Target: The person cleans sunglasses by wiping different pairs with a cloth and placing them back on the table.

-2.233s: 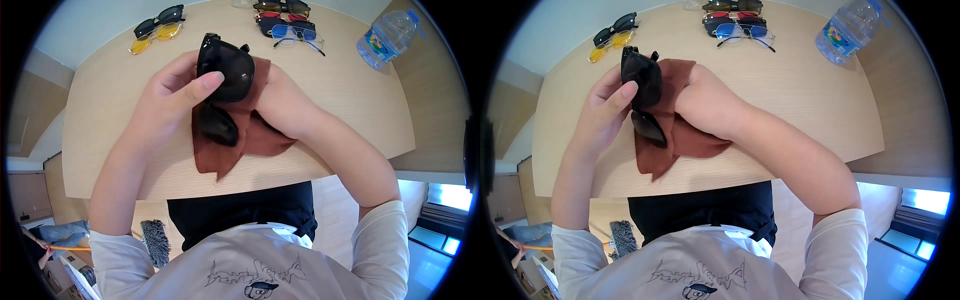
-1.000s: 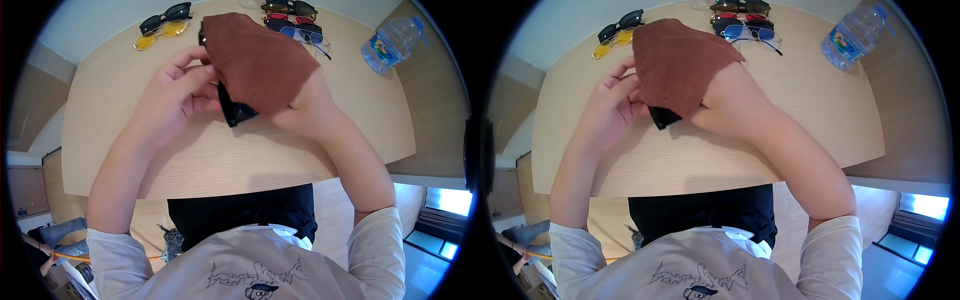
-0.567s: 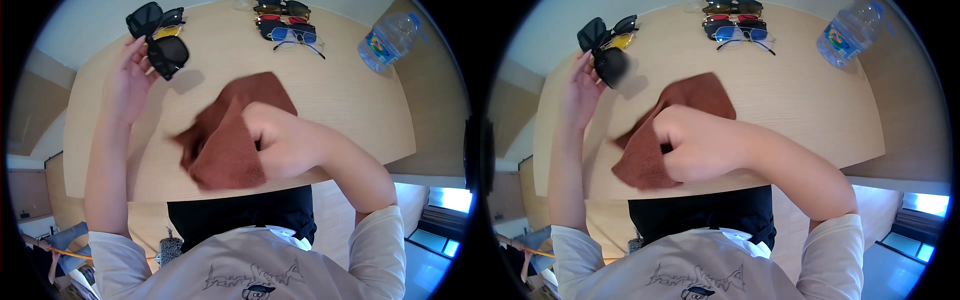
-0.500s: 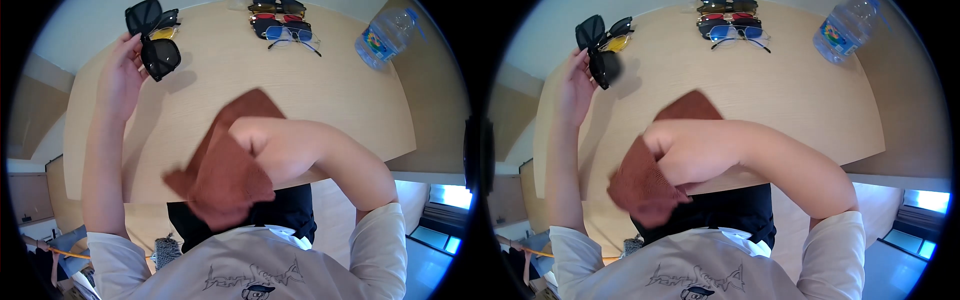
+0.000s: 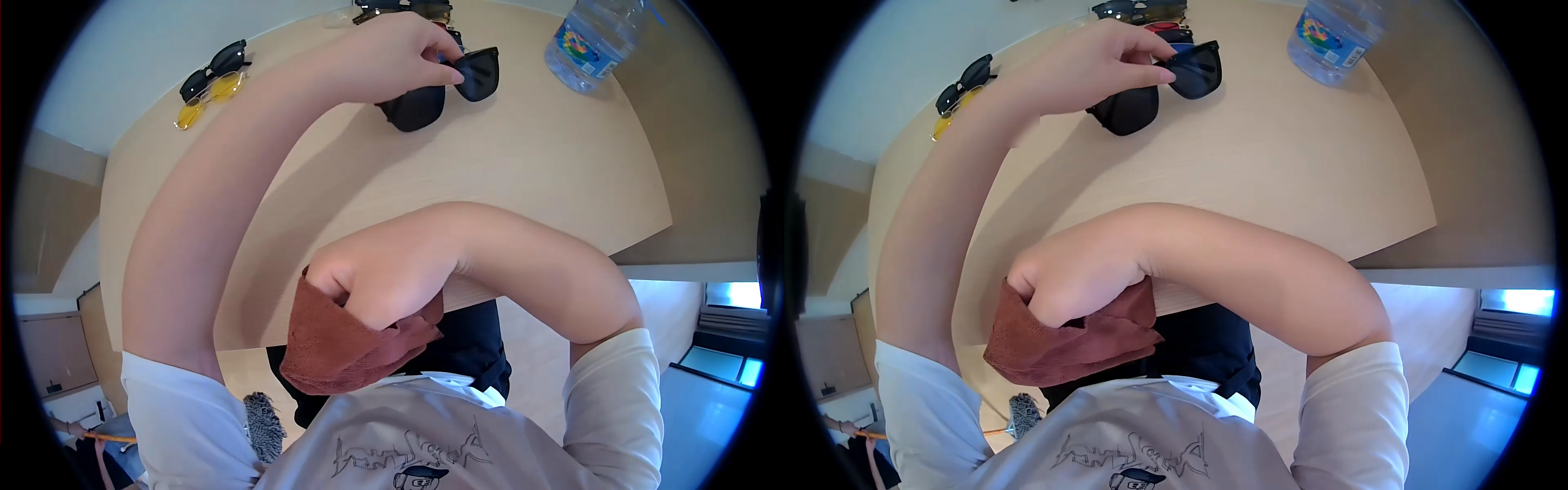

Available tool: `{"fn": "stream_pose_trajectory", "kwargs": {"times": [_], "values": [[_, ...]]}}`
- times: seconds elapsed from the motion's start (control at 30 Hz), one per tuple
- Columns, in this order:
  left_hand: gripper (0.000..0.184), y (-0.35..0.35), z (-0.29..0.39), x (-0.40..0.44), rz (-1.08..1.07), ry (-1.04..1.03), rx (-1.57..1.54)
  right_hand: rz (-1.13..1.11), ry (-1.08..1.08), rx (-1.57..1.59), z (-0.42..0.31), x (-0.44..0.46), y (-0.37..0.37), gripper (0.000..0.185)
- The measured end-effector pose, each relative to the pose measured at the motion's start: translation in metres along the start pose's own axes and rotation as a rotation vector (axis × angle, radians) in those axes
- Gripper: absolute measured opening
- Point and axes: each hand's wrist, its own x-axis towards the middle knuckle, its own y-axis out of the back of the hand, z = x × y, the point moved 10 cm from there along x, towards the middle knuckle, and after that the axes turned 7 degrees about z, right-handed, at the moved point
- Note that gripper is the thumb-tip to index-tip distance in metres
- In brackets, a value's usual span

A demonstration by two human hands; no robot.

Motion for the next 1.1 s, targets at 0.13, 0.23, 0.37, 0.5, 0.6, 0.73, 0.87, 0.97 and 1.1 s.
{"fn": "stream_pose_trajectory", "kwargs": {"times": [0.13,0.23,0.37,0.5,0.6,0.73,0.87,0.97,1.1], "values": [[0.036,-0.015,0.005,0.016,-0.093,-0.087,0.125,0.009,0.037,-0.064,0.005,0.007,-0.002,0.015],[0.029,-0.012,0.003,0.023,-0.016,-0.093,0.126,-0.005,0.091,-0.037,-0.001,0.007,-0.004,0.017],[0.022,-0.005,0.013,0.028,-0.049,-0.139,0.192,-0.004,0.046,-0.023,0.001,0.005,-0.004,0.017],[0.026,-0.002,0.016,0.022,0.023,-0.158,0.170,-0.005,0.024,-0.025,0.004,0.006,-0.004,0.017],[0.025,-0.007,0.012,0.025,0.058,-0.207,0.140,0.013,0.049,-0.036,0.003,0.005,-0.001,0.018],[0.024,0.001,0.019,0.016,0.131,-0.273,0.102,0.027,0.077,-0.044,0.003,0.006,0.001,0.020],[0.026,0.000,0.015,0.015,0.145,-0.255,0.085,0.027,-0.006,-0.084,0.007,0.006,0.003,0.021],[0.027,0.003,0.020,0.008,0.146,-0.291,0.074,0.021,-0.003,-0.077,0.009,0.007,0.002,0.021],[0.028,0.016,-0.010,0.005,0.202,-0.123,-0.061,0.037,-0.084,-0.103,0.008,0.000,0.005,0.022]]}}
